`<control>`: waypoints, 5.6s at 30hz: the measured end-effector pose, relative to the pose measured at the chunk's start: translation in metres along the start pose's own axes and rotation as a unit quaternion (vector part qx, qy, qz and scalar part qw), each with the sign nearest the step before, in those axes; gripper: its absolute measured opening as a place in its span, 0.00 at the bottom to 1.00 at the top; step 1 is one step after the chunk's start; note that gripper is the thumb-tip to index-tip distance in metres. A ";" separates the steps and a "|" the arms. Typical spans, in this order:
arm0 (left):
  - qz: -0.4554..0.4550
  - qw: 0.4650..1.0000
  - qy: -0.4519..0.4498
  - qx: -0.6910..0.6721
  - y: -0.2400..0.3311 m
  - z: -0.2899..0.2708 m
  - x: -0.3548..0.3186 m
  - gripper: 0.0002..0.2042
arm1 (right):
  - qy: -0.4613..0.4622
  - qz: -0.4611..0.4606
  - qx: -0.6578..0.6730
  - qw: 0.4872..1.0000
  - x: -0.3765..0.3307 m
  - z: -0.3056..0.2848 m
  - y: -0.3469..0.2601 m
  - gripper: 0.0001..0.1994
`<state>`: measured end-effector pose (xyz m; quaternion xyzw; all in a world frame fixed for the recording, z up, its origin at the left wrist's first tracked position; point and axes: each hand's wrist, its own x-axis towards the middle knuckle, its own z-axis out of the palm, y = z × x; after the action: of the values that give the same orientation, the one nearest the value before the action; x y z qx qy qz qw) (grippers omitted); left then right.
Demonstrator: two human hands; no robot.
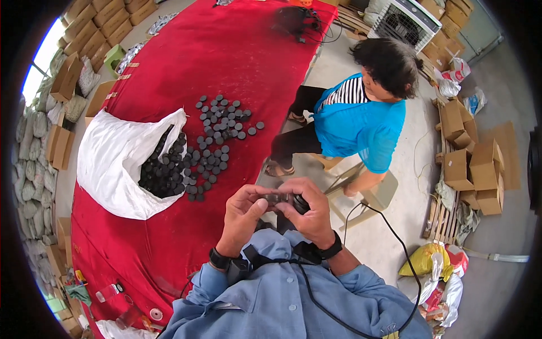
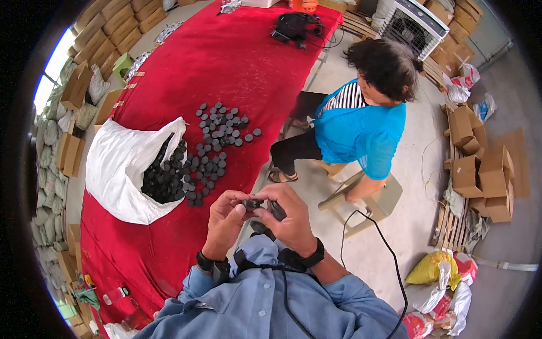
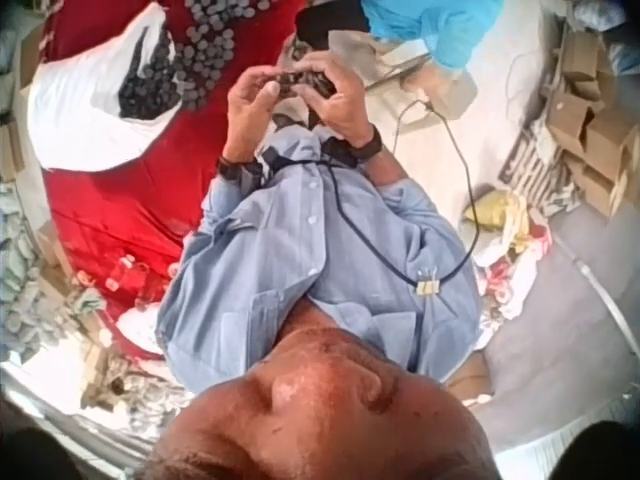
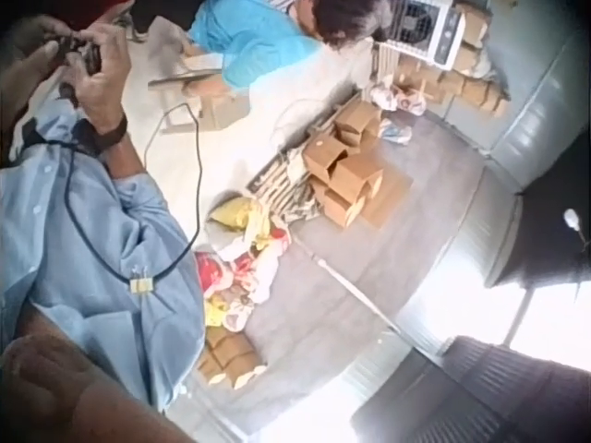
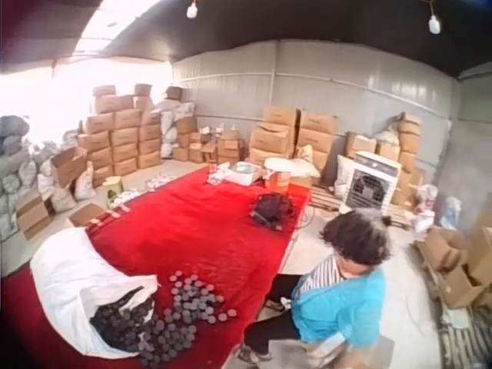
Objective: Inspecting and sorting small black circular discs on a red work table in a manufacturing facility.
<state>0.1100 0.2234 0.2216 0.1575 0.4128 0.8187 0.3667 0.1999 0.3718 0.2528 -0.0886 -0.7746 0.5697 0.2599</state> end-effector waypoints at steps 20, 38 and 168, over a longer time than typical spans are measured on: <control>0.036 0.932 -0.018 0.359 -0.060 0.066 0.068 0.07 | 0.102 -0.014 -0.004 0.995 -0.016 -0.090 0.063 0.09; 0.035 0.966 -0.058 0.250 -0.100 0.068 0.077 0.07 | 0.195 -0.002 0.010 0.981 -0.034 -0.100 0.057 0.09; 0.040 0.604 -0.629 0.487 -0.183 -0.144 0.024 0.22 | 0.218 0.191 -0.330 0.899 -0.306 0.055 0.048 0.13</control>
<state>0.0993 0.2315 -0.0119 0.8055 0.4113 0.2089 0.3719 0.4239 0.2091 0.1036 -0.4371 -0.8105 0.2868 0.2642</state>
